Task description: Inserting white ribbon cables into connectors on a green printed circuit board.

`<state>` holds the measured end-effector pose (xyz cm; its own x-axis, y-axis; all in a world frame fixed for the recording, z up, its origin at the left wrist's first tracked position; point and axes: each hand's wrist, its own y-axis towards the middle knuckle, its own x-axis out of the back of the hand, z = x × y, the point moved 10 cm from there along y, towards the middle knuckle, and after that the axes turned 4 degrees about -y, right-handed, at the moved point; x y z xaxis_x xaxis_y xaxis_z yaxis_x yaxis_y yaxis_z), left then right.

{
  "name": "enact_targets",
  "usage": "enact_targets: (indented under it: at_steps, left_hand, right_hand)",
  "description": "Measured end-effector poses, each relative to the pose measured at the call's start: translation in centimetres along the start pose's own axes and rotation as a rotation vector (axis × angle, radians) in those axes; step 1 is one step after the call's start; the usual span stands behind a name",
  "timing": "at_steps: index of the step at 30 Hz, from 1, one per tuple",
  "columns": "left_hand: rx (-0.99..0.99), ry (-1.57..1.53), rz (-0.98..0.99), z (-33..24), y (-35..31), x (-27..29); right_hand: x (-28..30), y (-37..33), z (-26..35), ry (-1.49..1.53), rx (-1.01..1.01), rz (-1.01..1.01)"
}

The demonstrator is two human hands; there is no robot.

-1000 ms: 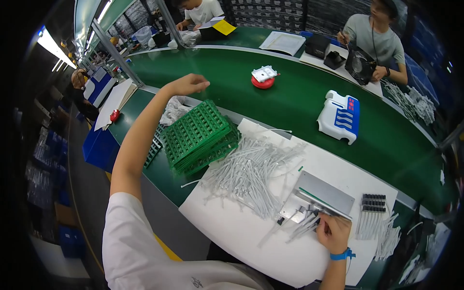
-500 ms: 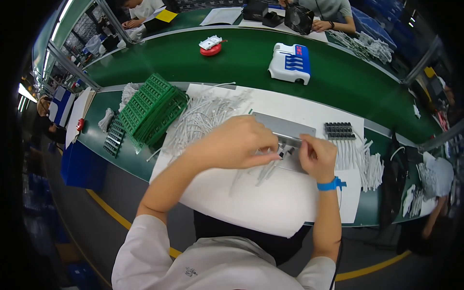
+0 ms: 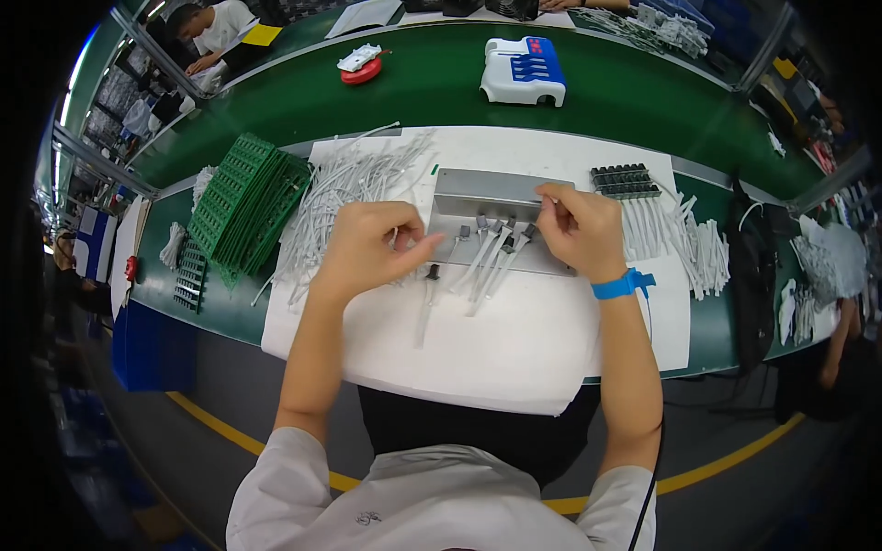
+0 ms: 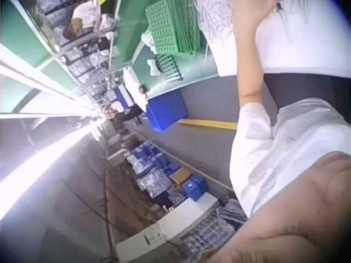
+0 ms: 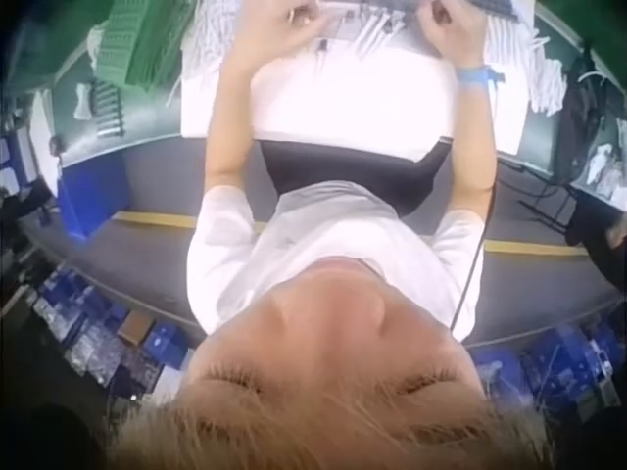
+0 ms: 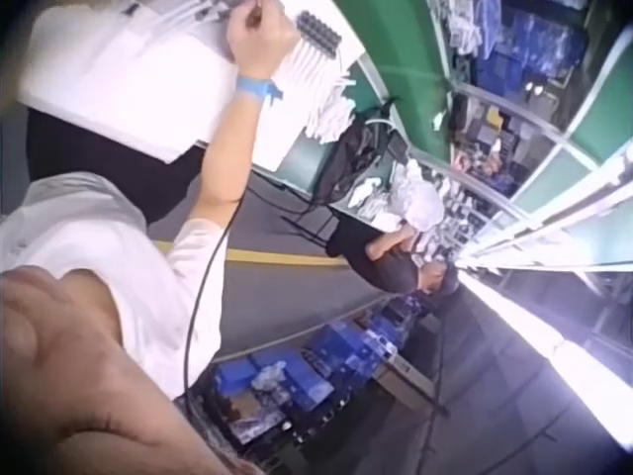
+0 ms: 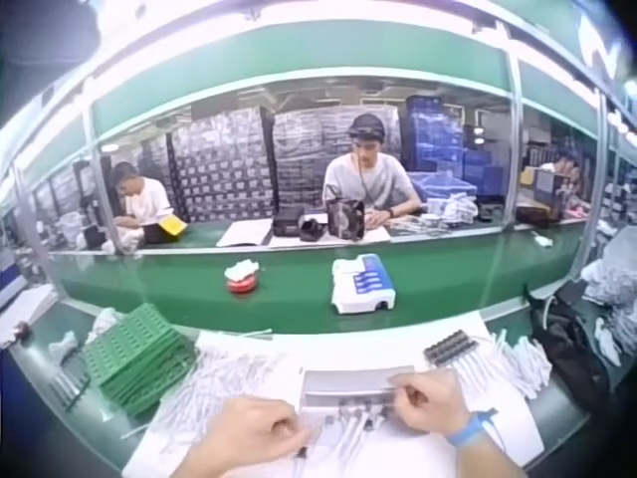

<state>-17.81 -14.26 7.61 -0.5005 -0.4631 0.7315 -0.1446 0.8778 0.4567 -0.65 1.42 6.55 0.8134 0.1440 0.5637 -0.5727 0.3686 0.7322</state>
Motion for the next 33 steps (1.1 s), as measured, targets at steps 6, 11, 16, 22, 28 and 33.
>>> enact_targets:
  at_steps: [6,11,16,22,28,33]
  left_hand:
    - [0.12,-0.077,0.303,-0.2,-4.6,-4.2]
    - [0.15,-0.055,0.246,-0.5,-5.8,-5.4]
    - [0.214,-0.186,0.23,-0.5,-3.4,-3.9]
    - [0.151,-0.305,0.319,1.3,0.9,-7.3]
    - [0.298,-0.643,0.3,1.7,-0.2,-7.8]
    - [0.223,-0.39,0.137,1.7,-0.1,-7.4]
  right_hand:
    - [0.0,0.0,0.1,-0.022,0.018,-0.01]
    - [0.2,-0.1,0.5,-0.018,0.042,-0.011]
    - [0.6,0.2,0.9,-0.015,0.053,-0.025]
    - [-1.4,-0.4,3.1,0.058,0.075,0.326]
    - [-5.0,-2.4,2.3,-0.063,-0.021,0.611]
    - [-5.5,-2.4,1.7,-0.057,-0.026,0.593]
